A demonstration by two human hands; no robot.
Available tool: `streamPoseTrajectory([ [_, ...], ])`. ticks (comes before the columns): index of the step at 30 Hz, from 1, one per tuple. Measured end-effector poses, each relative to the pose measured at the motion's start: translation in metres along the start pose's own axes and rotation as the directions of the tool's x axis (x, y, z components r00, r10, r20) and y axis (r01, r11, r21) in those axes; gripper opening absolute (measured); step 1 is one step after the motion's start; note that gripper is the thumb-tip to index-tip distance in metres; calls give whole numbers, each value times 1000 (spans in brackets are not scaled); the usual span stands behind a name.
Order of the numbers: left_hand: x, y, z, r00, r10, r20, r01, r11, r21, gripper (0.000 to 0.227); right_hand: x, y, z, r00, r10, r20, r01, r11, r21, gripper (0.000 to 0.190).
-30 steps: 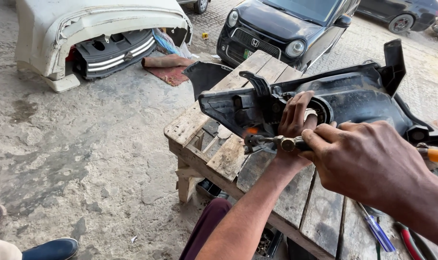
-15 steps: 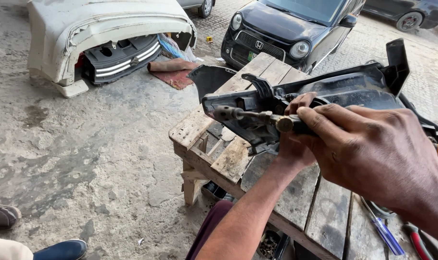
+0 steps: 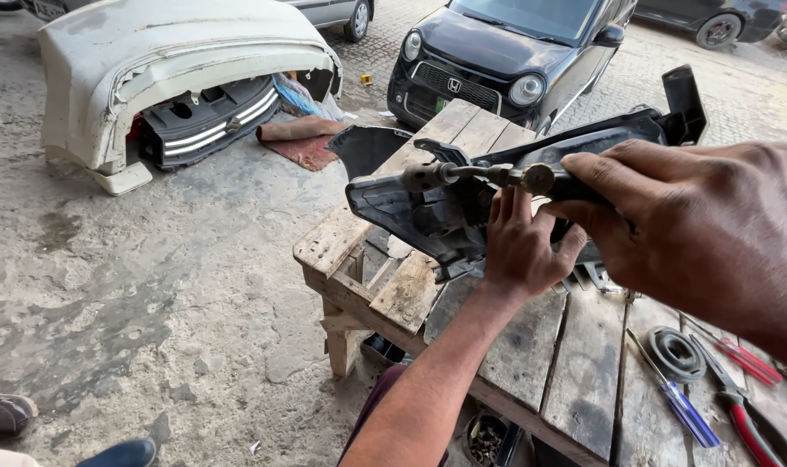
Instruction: Using a gas torch to heat the sealant on a car headlight housing to facilitate disassembly or repair.
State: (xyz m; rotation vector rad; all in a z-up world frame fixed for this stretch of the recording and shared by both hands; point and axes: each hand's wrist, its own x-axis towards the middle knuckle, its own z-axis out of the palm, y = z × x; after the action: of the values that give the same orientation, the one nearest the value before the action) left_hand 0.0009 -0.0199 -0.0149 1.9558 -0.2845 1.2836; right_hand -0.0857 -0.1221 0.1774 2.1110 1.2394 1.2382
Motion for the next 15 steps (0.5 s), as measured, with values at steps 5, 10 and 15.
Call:
streamPoseTrajectory([
  [5,7,5,-10,994,77,-83,-79,996,-30,62,-4,15,9,985,83,154,-62,988,-141,42],
  [10,9,4,-9,990,101,-101,-103,994,-17,54,-5,27,12,972,142,188,-141,990,-22,40],
  [15,8,4,-11,989,121,-86,-122,992,-14,52,-7,45,25,909,202,365,-224,974,19,50],
])
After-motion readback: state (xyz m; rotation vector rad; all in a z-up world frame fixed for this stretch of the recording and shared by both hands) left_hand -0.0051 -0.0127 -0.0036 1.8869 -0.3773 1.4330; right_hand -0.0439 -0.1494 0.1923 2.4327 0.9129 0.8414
